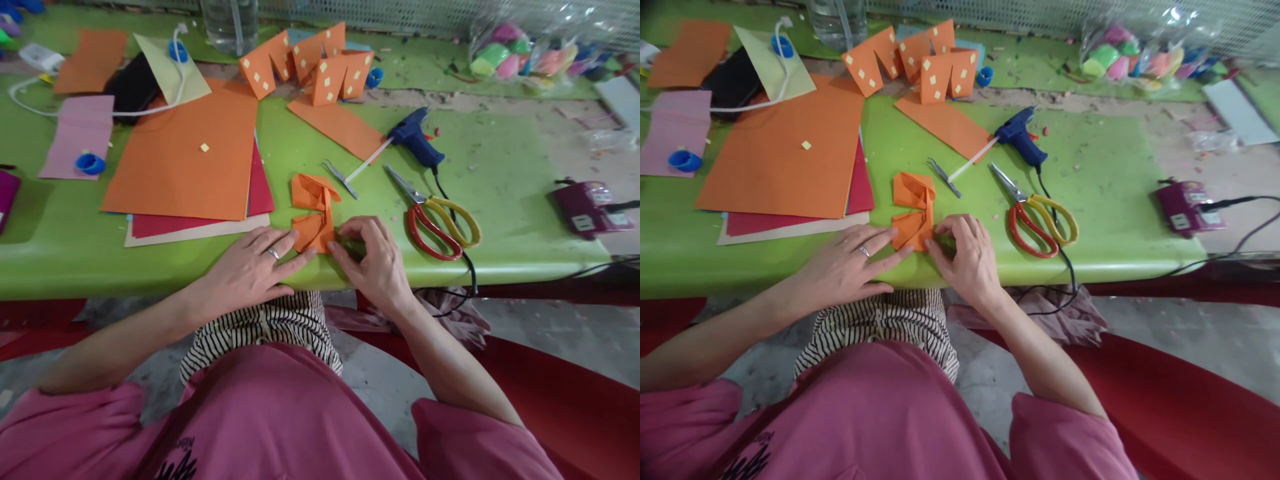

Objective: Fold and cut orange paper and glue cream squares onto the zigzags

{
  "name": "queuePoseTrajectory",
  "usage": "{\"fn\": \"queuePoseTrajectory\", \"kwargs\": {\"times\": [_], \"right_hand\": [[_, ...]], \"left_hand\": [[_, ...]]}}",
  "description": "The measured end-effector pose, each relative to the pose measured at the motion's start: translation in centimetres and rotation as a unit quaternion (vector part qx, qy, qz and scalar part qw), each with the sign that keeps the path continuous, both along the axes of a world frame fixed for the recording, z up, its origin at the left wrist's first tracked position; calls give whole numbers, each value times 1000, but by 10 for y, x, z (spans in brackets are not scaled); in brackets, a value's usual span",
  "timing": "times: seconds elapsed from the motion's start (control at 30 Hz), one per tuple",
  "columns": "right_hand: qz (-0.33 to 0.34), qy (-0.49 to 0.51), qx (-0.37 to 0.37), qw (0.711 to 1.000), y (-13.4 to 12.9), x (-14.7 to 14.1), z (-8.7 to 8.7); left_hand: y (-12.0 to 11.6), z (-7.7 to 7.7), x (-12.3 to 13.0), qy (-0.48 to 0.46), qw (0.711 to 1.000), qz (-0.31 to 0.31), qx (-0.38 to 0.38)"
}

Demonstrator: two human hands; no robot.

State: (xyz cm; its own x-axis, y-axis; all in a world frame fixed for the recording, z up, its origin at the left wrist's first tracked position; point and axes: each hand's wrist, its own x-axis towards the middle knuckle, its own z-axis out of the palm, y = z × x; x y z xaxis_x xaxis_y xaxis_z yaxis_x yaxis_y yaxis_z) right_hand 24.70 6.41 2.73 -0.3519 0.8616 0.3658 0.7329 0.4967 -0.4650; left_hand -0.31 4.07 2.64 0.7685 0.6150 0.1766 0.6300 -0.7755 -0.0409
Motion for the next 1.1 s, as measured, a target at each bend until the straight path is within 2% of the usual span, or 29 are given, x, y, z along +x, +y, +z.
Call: {"fn": "queuePoseTrajectory", "kwargs": {"times": [0.13, 0.27, 0.5, 0.6, 0.67, 0.7, 0.73, 0.8, 0.87, 0.93, 1.0, 1.07, 1.1], "right_hand": [[48, -29, 69, 996, -3, 6, -6], [93, -82, 92, 988, -10, 12, -8], [147, -111, 157, 970, -23, 14, -13], [148, -96, 138, 975, -22, 14, -4], [115, -63, 134, 982, -16, 12, 15], [85, -44, 140, 986, -12, 9, 28], [48, -27, 146, 988, -7, 7, 41], [-3, -7, 144, 990, 8, 2, 66], [10, 9, 113, 993, 28, -2, 83], [50, 33, 44, 997, 51, -5, 88], [70, 63, -50, 994, 71, -7, 86], [74, 81, -131, 985, 85, -8, 82], [76, 86, -161, 980, 90, -9, 81]], "left_hand": [[-1, 0, 3, -17, 1000, 3, 8], [-2, 0, 7, -64, 997, 0, 32], [-11, -4, 22, -133, 983, -39, 120], [-9, 1, 26, -162, 980, -31, 111], [-1, 15, 26, -225, 973, 21, 47], [6, 25, 26, -276, 959, 60, -5], [14, 35, 25, -336, 934, 103, -67], [32, 57, 24, -458, 848, 170, -205], [50, 72, 23, -532, 756, 212, -317], [66, 78, 22, -572, 680, 225, -400], [77, 75, 20, -606, 617, 216, -453], [82, 70, 19, -613, 579, 227, -487], [83, 68, 18, -607, 572, 239, -497]]}}
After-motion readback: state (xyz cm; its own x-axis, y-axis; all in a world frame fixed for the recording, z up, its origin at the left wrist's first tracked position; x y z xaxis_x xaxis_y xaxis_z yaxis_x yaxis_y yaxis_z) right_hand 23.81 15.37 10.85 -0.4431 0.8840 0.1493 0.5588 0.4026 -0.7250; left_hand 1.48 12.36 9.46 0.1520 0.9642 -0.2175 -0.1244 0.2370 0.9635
